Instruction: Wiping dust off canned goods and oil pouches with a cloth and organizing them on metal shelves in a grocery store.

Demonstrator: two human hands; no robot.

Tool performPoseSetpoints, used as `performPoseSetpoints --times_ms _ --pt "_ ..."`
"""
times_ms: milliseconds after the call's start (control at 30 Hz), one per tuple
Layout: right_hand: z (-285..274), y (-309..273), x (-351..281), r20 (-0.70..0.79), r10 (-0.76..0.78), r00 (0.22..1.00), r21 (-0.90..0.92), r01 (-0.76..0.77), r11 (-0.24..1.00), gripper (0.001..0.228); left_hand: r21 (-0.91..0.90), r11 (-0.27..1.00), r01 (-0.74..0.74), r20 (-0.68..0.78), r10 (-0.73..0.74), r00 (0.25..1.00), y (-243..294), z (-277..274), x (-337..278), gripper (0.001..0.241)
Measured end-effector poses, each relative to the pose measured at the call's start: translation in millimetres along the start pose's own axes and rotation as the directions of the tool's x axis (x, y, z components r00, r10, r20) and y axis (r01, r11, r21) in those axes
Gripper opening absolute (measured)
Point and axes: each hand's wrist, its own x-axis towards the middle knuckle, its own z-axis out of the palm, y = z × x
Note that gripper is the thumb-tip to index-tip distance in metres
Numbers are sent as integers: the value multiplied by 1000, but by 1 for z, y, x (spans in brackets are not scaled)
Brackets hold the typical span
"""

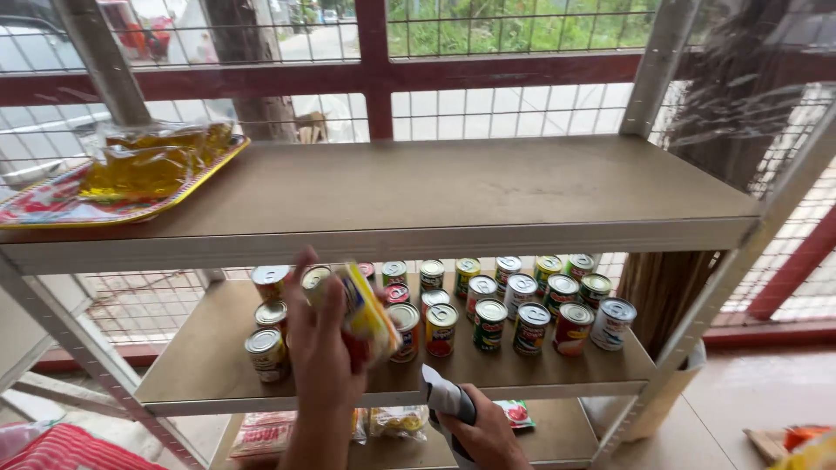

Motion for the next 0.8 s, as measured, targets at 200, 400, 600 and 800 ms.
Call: performPoseSetpoints --times_ms 200,400,600,800 --pt "-18 -1 -8 -51 77 996 432 -47 901 39 -568 450 690 -286 -893 347 -121 -86 -98 59" --pt "-36 15 -22 118 186 975 909 -182 375 52 -359 325 875 -142 -945 294 -119 -79 -127 45" --pt "-36 -27 -49 75 114 991 955 -105 279 58 -418 325 849 -76 -943 323 -117 -93 -149 52" --pt "-11 -46 -62 68 -210 975 650 117 751 69 -367 403 838 10 -900 437 -131 -84 -149 67"
